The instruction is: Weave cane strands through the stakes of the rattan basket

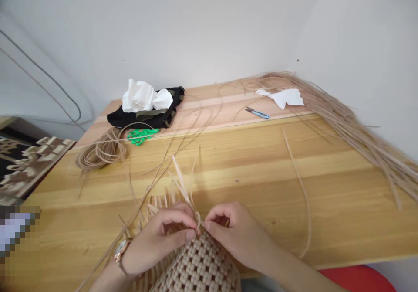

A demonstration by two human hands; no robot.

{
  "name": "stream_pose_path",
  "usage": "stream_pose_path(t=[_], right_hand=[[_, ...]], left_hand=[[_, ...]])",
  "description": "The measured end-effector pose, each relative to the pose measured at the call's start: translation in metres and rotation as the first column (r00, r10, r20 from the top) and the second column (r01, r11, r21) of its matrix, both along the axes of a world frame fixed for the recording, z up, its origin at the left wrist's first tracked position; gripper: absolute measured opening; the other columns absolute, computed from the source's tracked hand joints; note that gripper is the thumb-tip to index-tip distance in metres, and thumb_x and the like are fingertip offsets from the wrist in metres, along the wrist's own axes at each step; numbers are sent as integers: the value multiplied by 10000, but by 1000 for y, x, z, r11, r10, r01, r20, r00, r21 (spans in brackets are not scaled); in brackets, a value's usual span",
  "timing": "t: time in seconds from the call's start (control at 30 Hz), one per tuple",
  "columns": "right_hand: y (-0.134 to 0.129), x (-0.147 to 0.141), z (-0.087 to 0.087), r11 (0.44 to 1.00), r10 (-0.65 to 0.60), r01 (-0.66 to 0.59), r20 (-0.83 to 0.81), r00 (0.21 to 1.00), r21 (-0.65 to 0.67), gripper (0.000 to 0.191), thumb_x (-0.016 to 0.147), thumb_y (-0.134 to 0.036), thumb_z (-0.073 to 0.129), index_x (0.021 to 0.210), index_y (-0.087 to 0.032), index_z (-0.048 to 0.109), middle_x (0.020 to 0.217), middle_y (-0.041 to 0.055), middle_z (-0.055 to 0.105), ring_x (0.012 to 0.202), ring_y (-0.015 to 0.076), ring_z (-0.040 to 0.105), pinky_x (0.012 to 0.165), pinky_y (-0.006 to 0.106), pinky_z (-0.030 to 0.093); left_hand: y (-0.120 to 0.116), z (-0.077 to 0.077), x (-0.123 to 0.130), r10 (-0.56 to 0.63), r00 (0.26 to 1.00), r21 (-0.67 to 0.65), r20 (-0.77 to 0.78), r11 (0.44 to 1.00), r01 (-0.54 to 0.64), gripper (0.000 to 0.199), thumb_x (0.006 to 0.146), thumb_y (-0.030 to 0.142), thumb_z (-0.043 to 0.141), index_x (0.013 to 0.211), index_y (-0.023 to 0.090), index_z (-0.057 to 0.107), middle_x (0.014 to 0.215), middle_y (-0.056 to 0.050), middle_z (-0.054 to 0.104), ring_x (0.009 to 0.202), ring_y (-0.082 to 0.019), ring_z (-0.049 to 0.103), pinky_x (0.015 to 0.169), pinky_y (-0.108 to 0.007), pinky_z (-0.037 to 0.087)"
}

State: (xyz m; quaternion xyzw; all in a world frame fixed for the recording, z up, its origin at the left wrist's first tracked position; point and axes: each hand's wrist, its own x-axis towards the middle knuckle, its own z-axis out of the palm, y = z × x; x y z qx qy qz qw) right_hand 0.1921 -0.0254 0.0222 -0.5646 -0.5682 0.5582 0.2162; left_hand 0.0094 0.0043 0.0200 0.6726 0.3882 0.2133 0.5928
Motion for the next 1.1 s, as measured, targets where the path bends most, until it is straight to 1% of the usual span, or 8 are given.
stream_pose_path(t=[0.13, 0.37, 0.47, 0.6, 0.7, 0.8, 0.93, 1.1], right_hand=[[0, -7, -9, 993, -110, 105, -115, 987, -48, 180, 744, -265, 529, 753, -146, 664, 709, 38, 656, 657, 140, 564, 578, 228, 403], [0, -13, -13, 980, -175, 150, -216, 961, -128, 152, 732, -273, 546, 771, -152, 631, 713, 28, 630, 640, 127, 548, 570, 223, 417], [1, -17, -10, 985, -172, 161, -209, 963, -66, 147, 751, -276, 527, 752, -153, 607, 670, 10, 590, 599, 110, 515, 528, 210, 396], [5, -16, -8, 989, -123, 135, -179, 976, 60, 135, 755, -254, 533, 716, -148, 607, 684, 9, 561, 627, 102, 505, 558, 205, 399], [13, -7, -6, 995, -31, 12, -185, 982, -102, 147, 764, -277, 526, 774, -147, 594, 589, -33, 493, 455, 51, 416, 404, 159, 331], [26, 5, -1, 921, 165, -231, -224, 961, -314, 115, 772, -232, 485, 750, -147, 559, 490, -75, 425, 334, 16, 297, 311, 132, 219], [45, 12, 5, 792, 413, -501, -299, 860, -348, 157, 763, -153, 435, 631, -143, 519, 446, -77, 443, 317, 6, 299, 308, 114, 210], [58, 3, -9, 687, 452, -580, -368, 813, -438, 91, 643, -123, 539, 558, -140, 511, 385, -75, 463, 297, 12, 320, 270, 102, 193]], left_hand=[[-3, 5, 1, 20, 998, 37, -56, 999, -18, 153, 749, 281, 601, 713, 168, 698, 731, -49, 631, 748, -152, 558, 770, -296, 397], [-7, 7, 5, 100, 982, 51, -163, 994, -92, 115, 726, 208, 600, 683, 186, 704, 702, -32, 626, 733, -155, 547, 751, -295, 384], [-9, 2, 8, 131, 974, 39, -183, 991, -126, 93, 694, 209, 630, 635, 175, 694, 684, -31, 612, 744, -164, 538, 735, -290, 386], [-12, -5, 10, 180, 978, -16, -104, 983, -182, 114, 687, 229, 645, 600, 162, 676, 674, -30, 591, 737, -158, 529, 714, -277, 397], [-12, -5, 10, 198, 980, -75, -36, 977, -200, 130, 678, 262, 664, 610, 153, 683, 658, -31, 579, 701, -148, 526, 683, -269, 405], [-12, -3, 10, 201, 979, -107, -8, 974, -201, 168, 664, 314, 681, 625, 152, 704, 651, -38, 574, 690, -147, 524, 672, -269, 409], [-13, -3, 12, 195, 981, -102, -15, 975, -195, 172, 653, 334, 690, 640, 164, 717, 665, -42, 576, 697, -149, 525, 681, -275, 408], [-14, -7, 13, 190, 979, -6, -77, 982, -191, 139, 668, 305, 679, 622, 178, 710, 687, -43, 570, 746, -165, 530, 738, -300, 396]])
